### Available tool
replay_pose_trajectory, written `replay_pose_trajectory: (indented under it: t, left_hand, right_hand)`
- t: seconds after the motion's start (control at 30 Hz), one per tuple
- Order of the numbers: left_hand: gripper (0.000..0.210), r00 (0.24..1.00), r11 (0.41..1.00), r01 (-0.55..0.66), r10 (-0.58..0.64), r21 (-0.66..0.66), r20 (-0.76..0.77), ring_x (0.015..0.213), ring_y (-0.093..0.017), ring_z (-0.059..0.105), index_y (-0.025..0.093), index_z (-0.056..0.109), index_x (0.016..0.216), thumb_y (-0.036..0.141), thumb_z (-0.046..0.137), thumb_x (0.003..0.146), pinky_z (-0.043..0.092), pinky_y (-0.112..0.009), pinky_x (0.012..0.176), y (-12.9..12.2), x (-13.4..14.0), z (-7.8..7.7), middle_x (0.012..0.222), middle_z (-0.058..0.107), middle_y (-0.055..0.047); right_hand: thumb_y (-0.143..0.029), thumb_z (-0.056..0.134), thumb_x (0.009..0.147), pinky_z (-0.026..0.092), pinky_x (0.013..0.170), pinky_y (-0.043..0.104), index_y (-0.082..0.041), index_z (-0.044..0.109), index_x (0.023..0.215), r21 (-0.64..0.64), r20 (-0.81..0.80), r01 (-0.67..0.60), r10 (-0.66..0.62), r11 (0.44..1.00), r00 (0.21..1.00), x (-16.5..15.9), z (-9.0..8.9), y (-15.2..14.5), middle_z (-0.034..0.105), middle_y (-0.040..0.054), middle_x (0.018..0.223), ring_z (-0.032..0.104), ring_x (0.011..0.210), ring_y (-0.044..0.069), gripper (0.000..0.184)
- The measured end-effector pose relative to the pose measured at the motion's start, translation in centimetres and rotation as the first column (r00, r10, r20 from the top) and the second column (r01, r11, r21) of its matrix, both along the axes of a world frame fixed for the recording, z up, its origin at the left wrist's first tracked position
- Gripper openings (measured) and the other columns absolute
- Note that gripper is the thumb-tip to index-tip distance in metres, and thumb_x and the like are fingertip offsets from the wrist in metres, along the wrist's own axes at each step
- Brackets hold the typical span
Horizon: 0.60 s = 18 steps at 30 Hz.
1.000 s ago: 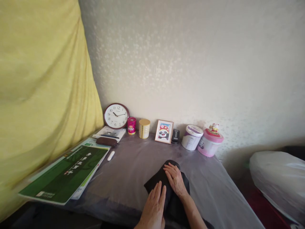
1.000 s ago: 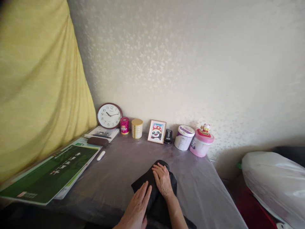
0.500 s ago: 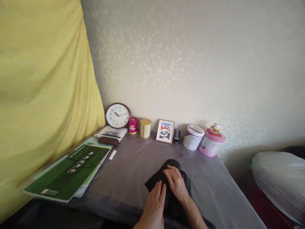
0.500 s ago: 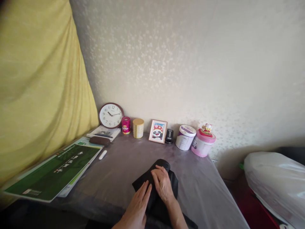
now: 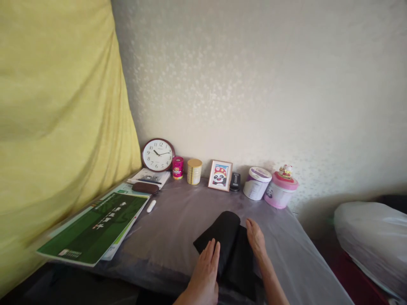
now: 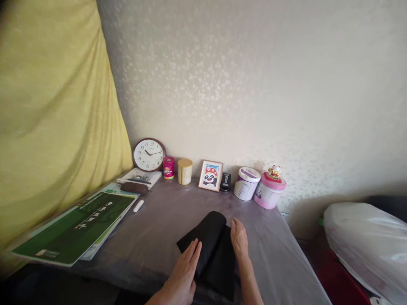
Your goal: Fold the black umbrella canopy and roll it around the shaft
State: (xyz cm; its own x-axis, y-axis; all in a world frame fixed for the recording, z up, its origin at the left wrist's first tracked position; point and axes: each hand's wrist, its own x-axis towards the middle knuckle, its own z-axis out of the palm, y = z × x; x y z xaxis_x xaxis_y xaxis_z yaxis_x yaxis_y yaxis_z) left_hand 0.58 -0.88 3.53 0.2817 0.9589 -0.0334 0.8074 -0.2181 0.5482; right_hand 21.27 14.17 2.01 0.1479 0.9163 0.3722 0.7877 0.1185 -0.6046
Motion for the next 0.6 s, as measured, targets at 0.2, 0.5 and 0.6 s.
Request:
replay_pose_trajectory:
  t: [0.2,0.5,0.6]
  left_hand:
    - [0.097,0.999,1.0,-0.007,0.006,0.03,0.038,0.139,-0.023,0.001,0.016,0.002,0.142,0.005,0.047,0.056,0.014,-0.038,0.114,-0.3,-0.2,-0.6,0.152,-0.005,-0.003]
    - [0.097,0.999,0.999,-0.04,0.041,0.017,-0.013,0.139,-0.024,0.004,0.016,0.004,0.142,0.002,0.048,0.057,0.017,-0.036,0.112,-0.6,-0.2,0.6,0.152,-0.001,-0.009]
    - [0.096,0.998,0.998,-0.056,0.056,0.011,-0.009,0.139,-0.024,0.005,0.017,0.004,0.143,0.0,0.047,0.058,0.018,-0.036,0.112,-0.8,-0.1,0.7,0.152,0.0,-0.01]
  right_hand:
    - [-0.047,0.037,0.076,0.049,0.073,0.036,-0.022,0.063,0.085,-0.153,-0.186,0.077,-0.105,0.985,0.977,4.1,-0.8,-4.6,0.069,0.0115,0.088,0.065,0.084,0.027,0.038]
    - [-0.057,0.047,0.07,0.048,0.046,0.029,-0.015,0.062,0.097,-0.337,-0.454,-0.061,-0.105,0.939,0.885,1.8,0.8,-7.4,0.066,0.0055,0.071,0.063,0.064,0.023,0.052]
    - [-0.058,0.046,0.071,0.048,0.049,0.029,-0.014,0.061,0.101,-0.304,-0.428,-0.038,-0.101,0.952,0.898,1.0,1.0,-7.4,0.067,0.0059,0.075,0.064,0.065,0.022,0.055]
